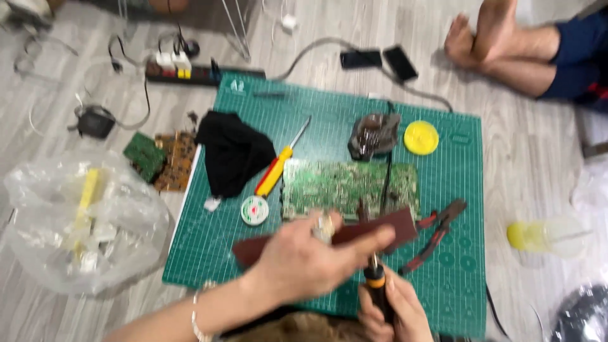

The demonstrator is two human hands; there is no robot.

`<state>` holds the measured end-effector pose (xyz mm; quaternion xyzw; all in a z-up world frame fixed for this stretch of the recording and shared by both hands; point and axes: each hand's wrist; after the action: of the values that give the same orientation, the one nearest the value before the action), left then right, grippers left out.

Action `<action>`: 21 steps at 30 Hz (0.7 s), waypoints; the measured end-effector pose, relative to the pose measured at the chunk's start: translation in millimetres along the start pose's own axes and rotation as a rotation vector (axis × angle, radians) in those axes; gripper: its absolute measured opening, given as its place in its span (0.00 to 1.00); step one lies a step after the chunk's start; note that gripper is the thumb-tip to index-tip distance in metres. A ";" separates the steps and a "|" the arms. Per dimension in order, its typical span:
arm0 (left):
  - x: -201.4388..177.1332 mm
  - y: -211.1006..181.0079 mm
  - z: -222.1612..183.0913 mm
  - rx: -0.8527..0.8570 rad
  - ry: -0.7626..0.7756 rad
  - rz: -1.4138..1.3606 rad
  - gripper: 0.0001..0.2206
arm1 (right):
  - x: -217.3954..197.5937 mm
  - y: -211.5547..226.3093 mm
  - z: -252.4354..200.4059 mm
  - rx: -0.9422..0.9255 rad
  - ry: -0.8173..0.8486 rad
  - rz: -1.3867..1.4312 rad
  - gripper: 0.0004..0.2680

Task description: Cleaning a soldering iron tip by repeatedly rubbing it against an abrasive pad and scraping it with a screwdriver on a repair mat.

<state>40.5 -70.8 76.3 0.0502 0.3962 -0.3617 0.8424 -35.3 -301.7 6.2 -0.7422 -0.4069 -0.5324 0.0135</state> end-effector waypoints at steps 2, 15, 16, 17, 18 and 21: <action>-6.2 -1.4 0.5 -0.013 -0.010 -0.058 0.19 | -9.5 -3.7 -2.8 -0.004 -0.013 -0.026 0.18; 8.6 1.6 -5.7 0.023 0.032 -0.063 0.25 | -10.6 0.1 -3.3 0.090 0.047 0.093 0.18; 8.8 5.2 -3.0 0.017 0.013 -0.049 0.25 | -7.7 3.1 -1.3 0.112 0.053 0.103 0.19; 7.5 6.0 -3.0 0.003 0.007 -0.045 0.26 | -4.4 2.8 -4.7 0.139 0.046 0.123 0.20; 4.0 0.7 -4.7 -0.006 0.018 -0.052 0.26 | -6.8 0.0 -9.1 0.147 0.034 0.131 0.20; 0.9 -1.5 1.4 0.034 -0.003 -0.033 0.30 | -14.8 1.0 -4.5 0.145 0.020 0.119 0.18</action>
<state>40.7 -72.9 76.9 0.0573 0.3894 -0.3825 0.8360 -39.7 -313.2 -3.3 -0.7569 -0.3993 -0.5071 0.1026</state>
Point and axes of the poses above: each hand's wrist, its own z-axis towards the middle knuckle, its own x-axis out of the palm, y = z × x, and after that the axes turned 9 degrees about -y, right-handed
